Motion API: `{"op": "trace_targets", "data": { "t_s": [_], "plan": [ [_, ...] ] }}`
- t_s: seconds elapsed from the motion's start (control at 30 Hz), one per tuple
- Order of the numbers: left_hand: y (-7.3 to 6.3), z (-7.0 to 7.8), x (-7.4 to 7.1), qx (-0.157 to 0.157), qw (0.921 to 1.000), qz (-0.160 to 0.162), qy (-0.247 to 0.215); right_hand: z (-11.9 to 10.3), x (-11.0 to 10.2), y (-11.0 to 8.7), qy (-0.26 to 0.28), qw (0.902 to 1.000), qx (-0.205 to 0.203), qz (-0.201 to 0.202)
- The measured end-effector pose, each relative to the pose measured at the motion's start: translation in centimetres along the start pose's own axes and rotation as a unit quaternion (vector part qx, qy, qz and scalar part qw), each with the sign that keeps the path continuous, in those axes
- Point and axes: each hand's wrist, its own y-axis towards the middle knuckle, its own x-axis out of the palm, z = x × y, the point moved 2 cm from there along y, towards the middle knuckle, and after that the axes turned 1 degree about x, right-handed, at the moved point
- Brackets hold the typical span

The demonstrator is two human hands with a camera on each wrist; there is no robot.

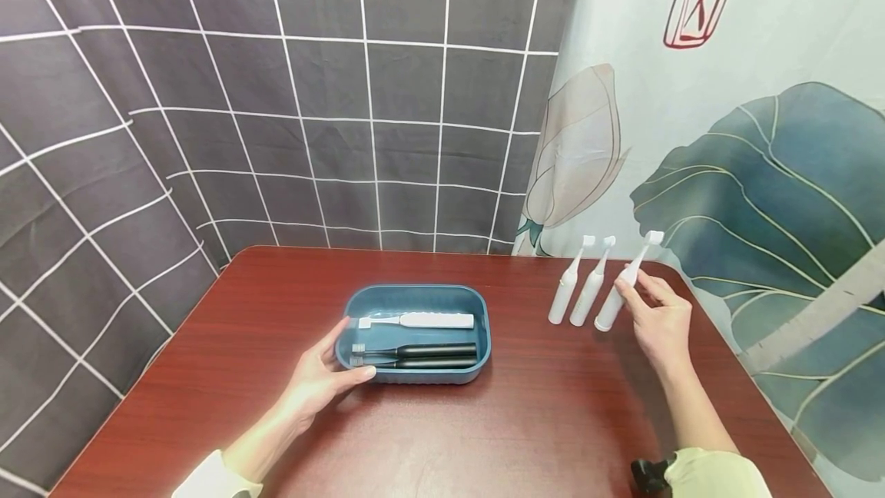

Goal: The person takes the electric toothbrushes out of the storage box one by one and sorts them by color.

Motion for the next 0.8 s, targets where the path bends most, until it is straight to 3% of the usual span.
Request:
{"op": "trace_targets", "data": {
  "t_s": [0.23, 0.5, 0.8],
  "plan": [
    [0.0, -0.1, 0.0, -0.001, 1.0, -0.002, -0.008, 1.1, 0.5, 0.9, -0.009, 0.9999, 0.004, 0.005],
    [-0.1, 0.2, 0.0, -0.002, 1.0, -0.001, -0.005, 1.7, 0.9, 0.9, 0.048, 0.9986, 0.021, 0.0],
    [-0.2, 0.3, 0.0, -0.004, 1.0, -0.002, -0.005, 3.3, 1.1, 1.0, -0.006, 0.9999, 0.002, -0.01]
  ]
}}
